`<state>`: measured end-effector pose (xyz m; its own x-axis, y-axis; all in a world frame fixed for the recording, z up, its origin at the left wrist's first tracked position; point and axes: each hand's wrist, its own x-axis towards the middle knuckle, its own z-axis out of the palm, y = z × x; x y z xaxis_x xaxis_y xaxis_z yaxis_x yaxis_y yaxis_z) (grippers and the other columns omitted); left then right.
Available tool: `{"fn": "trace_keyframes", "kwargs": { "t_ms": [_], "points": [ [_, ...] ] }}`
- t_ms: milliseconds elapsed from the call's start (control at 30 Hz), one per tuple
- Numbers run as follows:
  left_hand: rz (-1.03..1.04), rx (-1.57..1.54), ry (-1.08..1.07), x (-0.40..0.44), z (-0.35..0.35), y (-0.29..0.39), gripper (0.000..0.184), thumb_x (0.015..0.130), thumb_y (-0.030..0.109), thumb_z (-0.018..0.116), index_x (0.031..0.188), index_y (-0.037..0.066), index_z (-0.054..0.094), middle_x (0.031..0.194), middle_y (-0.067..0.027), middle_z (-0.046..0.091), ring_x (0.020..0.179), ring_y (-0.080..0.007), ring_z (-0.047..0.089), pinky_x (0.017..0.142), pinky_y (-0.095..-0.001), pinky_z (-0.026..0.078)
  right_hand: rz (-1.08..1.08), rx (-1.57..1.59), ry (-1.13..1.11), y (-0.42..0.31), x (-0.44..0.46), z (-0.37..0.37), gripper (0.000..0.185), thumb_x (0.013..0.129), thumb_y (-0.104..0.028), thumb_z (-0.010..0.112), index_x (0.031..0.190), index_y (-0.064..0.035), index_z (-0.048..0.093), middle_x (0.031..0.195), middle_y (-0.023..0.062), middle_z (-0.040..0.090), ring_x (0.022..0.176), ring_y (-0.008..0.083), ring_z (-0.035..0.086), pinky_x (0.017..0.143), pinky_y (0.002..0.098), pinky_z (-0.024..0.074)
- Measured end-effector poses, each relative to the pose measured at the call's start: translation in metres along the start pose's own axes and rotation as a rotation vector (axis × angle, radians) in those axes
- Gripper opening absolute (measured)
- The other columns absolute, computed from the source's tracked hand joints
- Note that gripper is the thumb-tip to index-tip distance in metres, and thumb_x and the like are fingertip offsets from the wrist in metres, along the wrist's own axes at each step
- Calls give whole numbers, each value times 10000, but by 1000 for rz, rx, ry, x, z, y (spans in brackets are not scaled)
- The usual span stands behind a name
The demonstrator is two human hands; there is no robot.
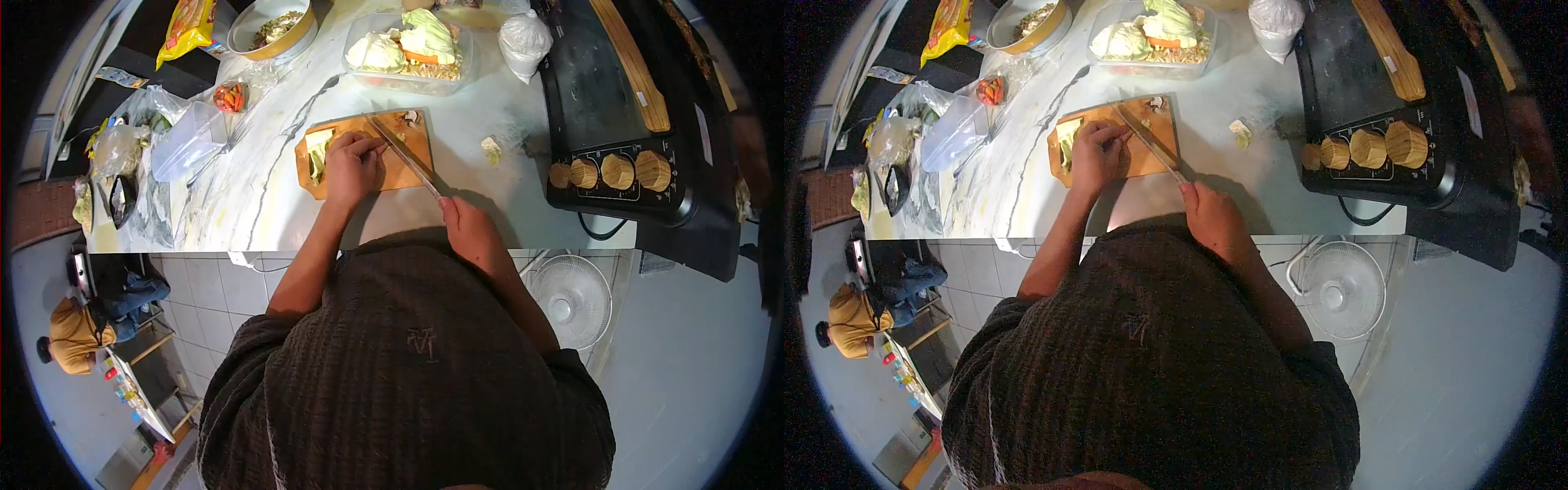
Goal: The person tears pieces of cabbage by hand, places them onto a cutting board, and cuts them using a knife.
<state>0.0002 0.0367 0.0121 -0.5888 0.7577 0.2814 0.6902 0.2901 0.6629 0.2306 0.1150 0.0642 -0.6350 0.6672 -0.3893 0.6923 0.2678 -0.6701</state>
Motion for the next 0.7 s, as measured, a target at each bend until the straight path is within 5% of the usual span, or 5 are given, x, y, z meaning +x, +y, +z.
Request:
{"fn": "trace_keyframes", "kwargs": {
  "t_ms": [700],
  "points": [
    [103, -34, 85, 0, 1, -1, 81, 779, 78, 785, 857, 60, 779, 822, -100, 689, 760, -293, 653, 682, -405, 517, -9, -121, 39, 16, 4, 10, 436, 1068, -387, 445, 943, -10, 625, 876, 292, 656, 877, 514, 625, 746, 579, 487]
  ]
}}
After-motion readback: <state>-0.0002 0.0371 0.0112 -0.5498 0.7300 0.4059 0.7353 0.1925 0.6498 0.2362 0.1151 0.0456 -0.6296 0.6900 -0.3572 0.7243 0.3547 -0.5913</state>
